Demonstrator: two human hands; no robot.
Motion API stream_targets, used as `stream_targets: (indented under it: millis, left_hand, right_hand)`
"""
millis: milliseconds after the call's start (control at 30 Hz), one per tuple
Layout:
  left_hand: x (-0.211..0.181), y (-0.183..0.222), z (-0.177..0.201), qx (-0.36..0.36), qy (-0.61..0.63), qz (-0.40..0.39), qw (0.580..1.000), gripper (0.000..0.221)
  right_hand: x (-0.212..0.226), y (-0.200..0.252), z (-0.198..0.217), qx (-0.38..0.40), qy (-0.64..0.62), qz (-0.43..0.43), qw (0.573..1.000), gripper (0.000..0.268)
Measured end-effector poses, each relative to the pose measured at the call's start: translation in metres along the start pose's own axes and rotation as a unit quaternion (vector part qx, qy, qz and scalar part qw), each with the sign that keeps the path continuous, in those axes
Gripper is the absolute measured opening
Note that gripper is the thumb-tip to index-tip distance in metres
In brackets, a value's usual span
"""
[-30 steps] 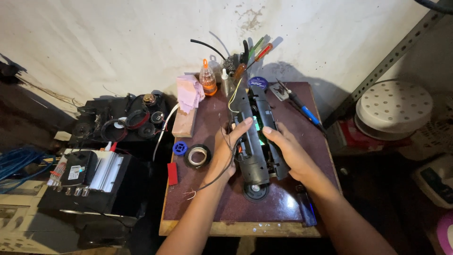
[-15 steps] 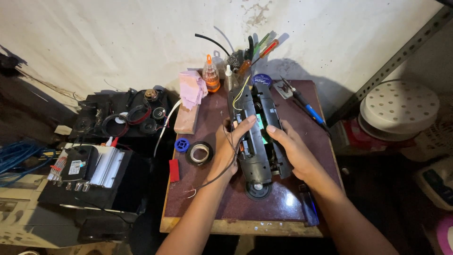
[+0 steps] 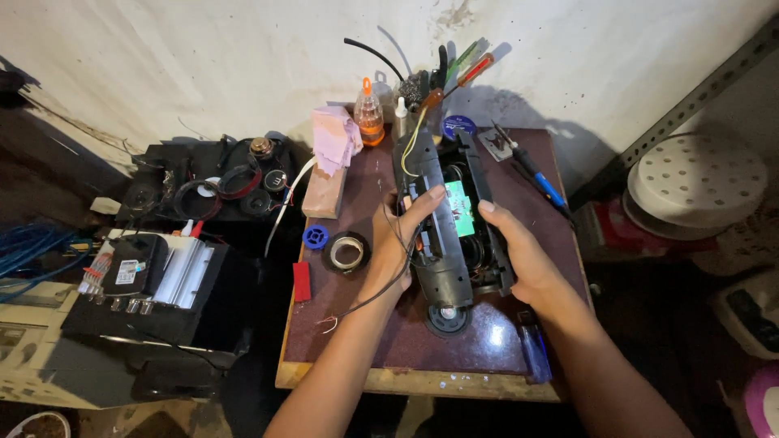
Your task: Reassembling a portable speaker by connecting internal wires, positioning the circuit board, and snapping the plastic housing together.
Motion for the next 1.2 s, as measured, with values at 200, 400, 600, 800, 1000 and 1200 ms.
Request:
stream_targets:
  millis: [200,400,600,800,1000,1200]
  left_hand:
    - [0.012,0.003,0.004,-0.036,0.008,-0.012,0.999,0.081]
    - [-0.010,0.020,-0.008,-0.058,-0.003,0.013,0.998,0.092]
    - [-0.007,0.019,-0.005,-0.064,-0.017,0.008,0.998,0.079]
    - [0.000,0.017,-0.001,-0.058,-0.011,-0.010,0.998,0.085]
    - [0.001,0.014,-0.004,-0.055,0.026,-0.031,0.998,0.103]
    - [-0.020,0.030,-0.021,-0.064,0.048,0.022,0.997,0.084]
  right_hand:
    - [-0.006,-0.006,0.013,-0.007,-0.036,-0.010,0.999,0.063]
    - [-0.012,-0.011,0.014,0.002,-0.052,-0.007,0.999,0.052]
    - [-0.014,-0.013,0.012,0.002,-0.052,-0.006,0.999,0.053]
    - [-0.015,-0.009,0.007,-0.015,-0.032,-0.025,0.999,0.054]
    - [-0.016,-0.007,0.005,-0.021,-0.033,-0.040,0.998,0.059]
    - [-0.019,-0.012,0.005,-0.017,-0.020,-0.026,0.999,0.061]
Point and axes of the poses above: each hand's wrist, its own y-axis away from the middle knuckle, its own z-axis out of the back of the hand, x = y × z, the point moved 9 cm from there along -y, towards the middle knuckle, and after that the axes turned 9 degrees about x, right-handed, at the moved point
